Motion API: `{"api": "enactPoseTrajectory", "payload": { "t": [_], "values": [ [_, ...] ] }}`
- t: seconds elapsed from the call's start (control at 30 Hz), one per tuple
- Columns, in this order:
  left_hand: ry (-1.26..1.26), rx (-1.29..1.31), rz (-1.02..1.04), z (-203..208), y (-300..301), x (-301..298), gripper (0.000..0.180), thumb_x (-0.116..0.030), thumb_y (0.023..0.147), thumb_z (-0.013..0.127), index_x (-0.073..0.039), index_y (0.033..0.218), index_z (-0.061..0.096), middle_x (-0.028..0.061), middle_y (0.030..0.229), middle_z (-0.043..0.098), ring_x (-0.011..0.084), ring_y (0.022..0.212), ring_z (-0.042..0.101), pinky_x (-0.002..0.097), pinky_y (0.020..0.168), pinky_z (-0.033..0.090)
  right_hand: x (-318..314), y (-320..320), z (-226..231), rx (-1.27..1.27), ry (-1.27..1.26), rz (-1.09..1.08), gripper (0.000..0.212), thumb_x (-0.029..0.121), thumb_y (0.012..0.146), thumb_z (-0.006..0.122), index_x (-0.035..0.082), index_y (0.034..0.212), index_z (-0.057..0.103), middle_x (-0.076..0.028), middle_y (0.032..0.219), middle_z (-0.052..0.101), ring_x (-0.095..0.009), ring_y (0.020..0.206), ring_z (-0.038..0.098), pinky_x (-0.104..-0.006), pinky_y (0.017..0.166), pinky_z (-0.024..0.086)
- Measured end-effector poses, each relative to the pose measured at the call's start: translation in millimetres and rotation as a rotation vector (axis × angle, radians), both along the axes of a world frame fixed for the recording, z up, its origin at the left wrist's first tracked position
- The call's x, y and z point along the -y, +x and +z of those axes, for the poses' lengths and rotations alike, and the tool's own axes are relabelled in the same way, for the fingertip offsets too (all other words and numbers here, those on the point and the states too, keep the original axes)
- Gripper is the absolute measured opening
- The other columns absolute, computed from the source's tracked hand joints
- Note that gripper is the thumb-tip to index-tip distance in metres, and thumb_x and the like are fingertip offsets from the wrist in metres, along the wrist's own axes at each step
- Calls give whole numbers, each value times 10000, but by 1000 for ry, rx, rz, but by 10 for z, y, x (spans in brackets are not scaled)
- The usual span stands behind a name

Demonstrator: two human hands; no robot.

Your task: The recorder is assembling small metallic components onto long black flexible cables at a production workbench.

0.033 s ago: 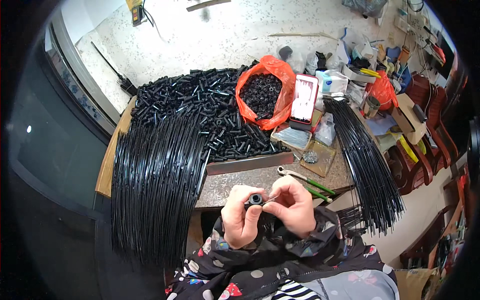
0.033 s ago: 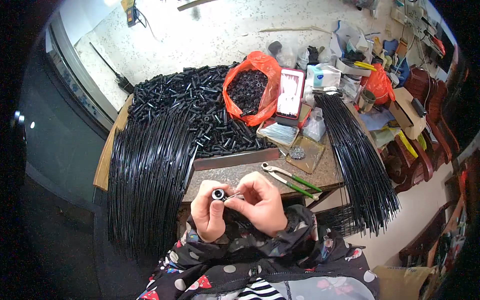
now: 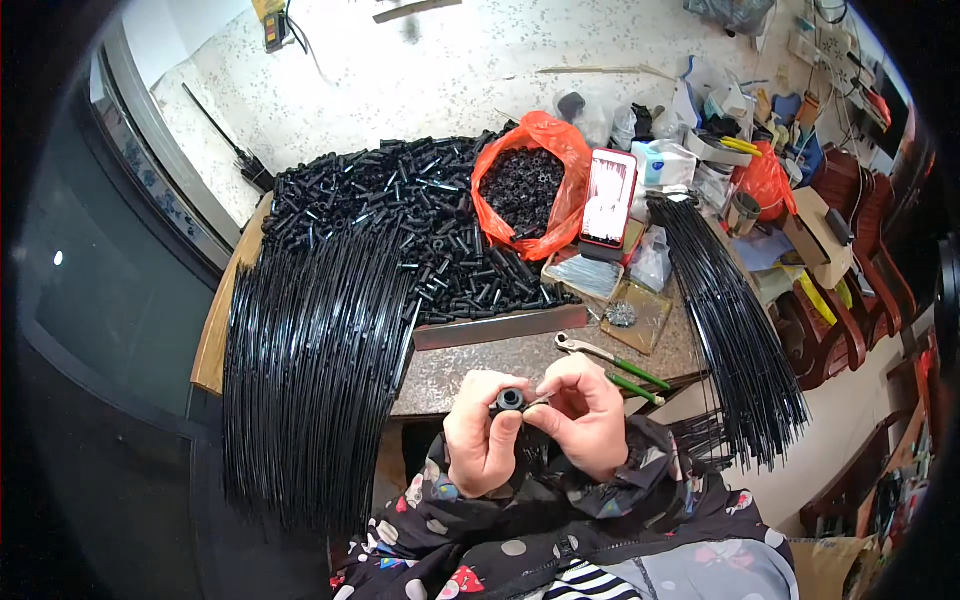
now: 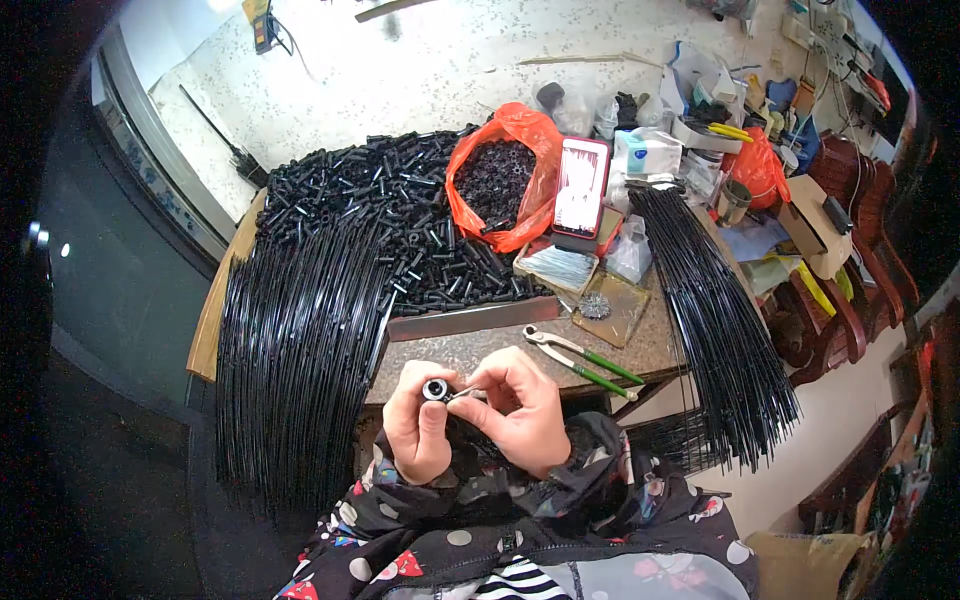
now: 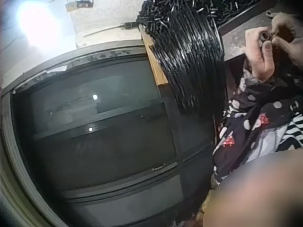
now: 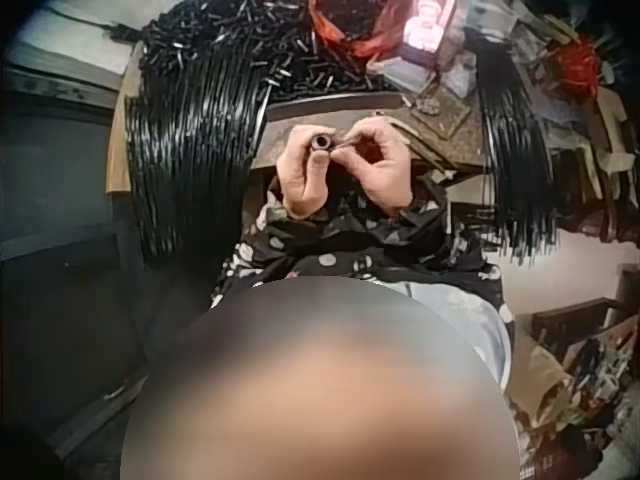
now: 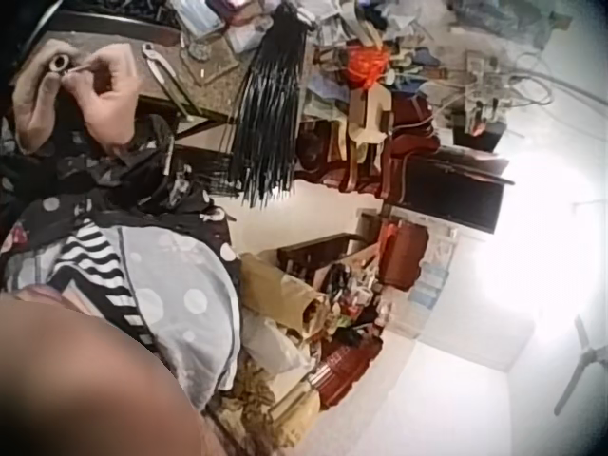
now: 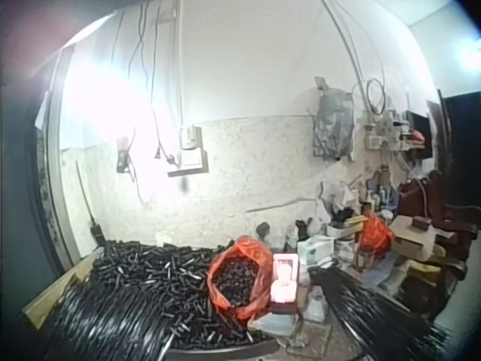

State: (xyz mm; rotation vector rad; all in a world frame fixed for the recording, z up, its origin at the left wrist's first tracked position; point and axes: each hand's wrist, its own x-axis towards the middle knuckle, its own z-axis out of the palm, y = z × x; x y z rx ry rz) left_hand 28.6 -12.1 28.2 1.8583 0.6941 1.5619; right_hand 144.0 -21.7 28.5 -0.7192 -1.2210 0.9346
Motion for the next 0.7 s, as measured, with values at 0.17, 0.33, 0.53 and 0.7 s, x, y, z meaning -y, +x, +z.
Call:
{"api": "enactPoseTrajectory", "payload": {
  "t": [0.17,0.33,0.53,0.7],
  "values": [
    [-187,168,-163,-62,8,85,282,-243,786,379,20,883,406,67,713,452,118,596,441,208,560,356,96,-13,57,-115,-293,259,371,29,619,601,43,907,369,-17,806,395,-74,676,416,-180,612,358],
    [-333,282,-506,-92,-35,193,349,-332,786,350,-10,920,353,10,587,401,51,435,338,157,412,273,-39,51,82,25,-300,474,511,19,563,607,72,992,334,-7,861,368,-74,720,384,-201,617,355],
    [-634,442,-546,-100,-203,70,477,-474,716,393,-12,830,417,40,648,449,80,519,392,175,460,300,-8,39,299,543,342,-69,309,69,538,648,64,815,513,-41,764,408,-136,651,396,-223,566,341],
    [-503,580,-494,-51,-117,87,355,-308,715,507,15,845,439,38,695,472,67,559,402,179,482,311,97,61,476,874,589,-350,292,159,511,635,89,784,562,-4,719,456,-168,668,414,-275,577,324]
  ]
}}
